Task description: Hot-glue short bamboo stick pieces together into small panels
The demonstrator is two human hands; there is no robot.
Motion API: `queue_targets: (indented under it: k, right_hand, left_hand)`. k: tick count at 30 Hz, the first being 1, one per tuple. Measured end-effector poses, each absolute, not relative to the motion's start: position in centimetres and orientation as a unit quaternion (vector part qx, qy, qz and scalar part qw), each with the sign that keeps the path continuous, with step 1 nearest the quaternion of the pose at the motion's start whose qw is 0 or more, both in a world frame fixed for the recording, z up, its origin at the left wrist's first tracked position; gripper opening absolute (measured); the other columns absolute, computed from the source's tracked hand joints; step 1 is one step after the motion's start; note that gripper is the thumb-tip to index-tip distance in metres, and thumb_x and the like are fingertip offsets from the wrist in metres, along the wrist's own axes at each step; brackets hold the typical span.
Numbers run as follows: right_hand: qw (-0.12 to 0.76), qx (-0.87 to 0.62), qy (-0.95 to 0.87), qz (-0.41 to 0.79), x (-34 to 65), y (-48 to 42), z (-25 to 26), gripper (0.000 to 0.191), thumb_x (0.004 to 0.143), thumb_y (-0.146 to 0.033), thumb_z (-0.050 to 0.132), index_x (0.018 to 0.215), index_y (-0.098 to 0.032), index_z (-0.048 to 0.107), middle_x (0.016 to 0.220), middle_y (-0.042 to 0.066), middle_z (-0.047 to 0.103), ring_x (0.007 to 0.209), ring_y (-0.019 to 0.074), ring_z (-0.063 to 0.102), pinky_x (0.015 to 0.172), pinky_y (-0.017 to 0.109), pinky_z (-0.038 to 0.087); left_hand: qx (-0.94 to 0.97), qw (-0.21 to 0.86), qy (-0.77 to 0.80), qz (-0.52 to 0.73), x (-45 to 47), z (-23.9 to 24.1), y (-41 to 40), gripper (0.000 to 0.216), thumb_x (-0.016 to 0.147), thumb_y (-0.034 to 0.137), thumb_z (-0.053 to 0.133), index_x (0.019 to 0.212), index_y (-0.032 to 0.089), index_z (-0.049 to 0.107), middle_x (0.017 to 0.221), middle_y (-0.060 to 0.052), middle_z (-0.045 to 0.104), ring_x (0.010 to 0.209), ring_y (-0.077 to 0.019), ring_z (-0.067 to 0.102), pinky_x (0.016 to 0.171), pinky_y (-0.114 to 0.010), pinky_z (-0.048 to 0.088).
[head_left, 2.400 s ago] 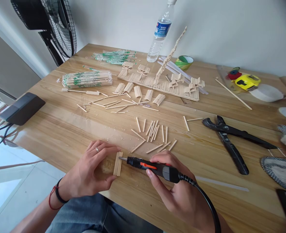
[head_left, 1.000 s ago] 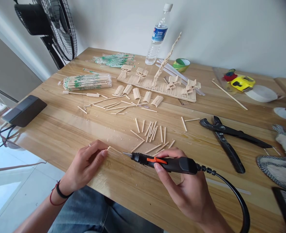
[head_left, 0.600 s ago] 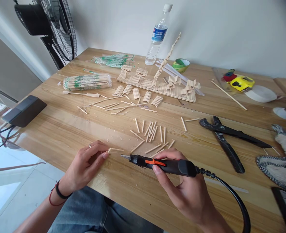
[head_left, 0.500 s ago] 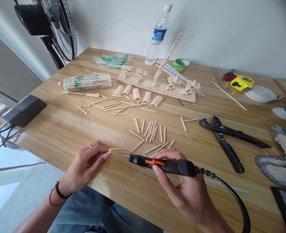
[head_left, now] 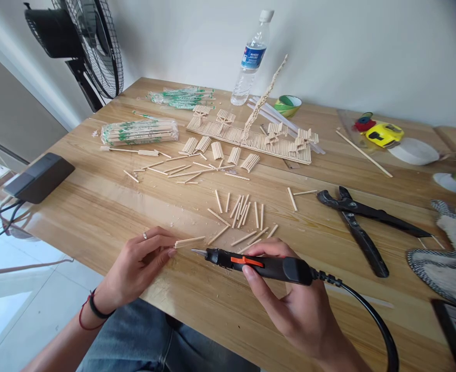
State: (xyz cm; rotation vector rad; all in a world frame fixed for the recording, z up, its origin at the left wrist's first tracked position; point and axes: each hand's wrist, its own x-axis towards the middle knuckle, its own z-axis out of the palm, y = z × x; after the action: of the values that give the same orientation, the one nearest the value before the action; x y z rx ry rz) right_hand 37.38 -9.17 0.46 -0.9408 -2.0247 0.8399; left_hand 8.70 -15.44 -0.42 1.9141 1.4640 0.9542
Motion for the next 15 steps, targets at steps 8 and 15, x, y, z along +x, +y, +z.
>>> queue_targets:
  k: [8, 15]
  right_hand:
    - [0.367, -0.355, -0.792, 0.334, 37.39, -9.14, 0.41, 0.012, 0.097, -0.020, 0.063, 0.108, -0.024, 0.060, 0.096, 0.002, 0.068, 0.088, 0.0165, 0.068, 0.078, 0.026, 0.053]
    - [0.363, -0.324, -0.801, 0.348, 37.32, -9.44, 0.41, 0.014, 0.096, -0.019, 0.063, 0.109, -0.024, 0.060, 0.095, 0.002, 0.068, 0.087, 0.0176, 0.069, 0.077, 0.028, 0.055]
  left_hand:
    - [0.724, 0.286, 0.525, 0.343, 8.66, -0.29, -15.61, 0.018, 0.105, 0.008, 0.053, 0.105, 0.021, 0.065, 0.087, 0.001, 0.065, 0.077, -0.0119, 0.060, 0.071, -0.022, 0.045]
    - [0.734, 0.301, 0.516, 0.322, 8.73, -0.02, -15.63, 0.019, 0.106, 0.009, 0.050, 0.103, 0.021, 0.065, 0.084, 0.000, 0.063, 0.074, -0.0128, 0.058, 0.069, -0.023, 0.044]
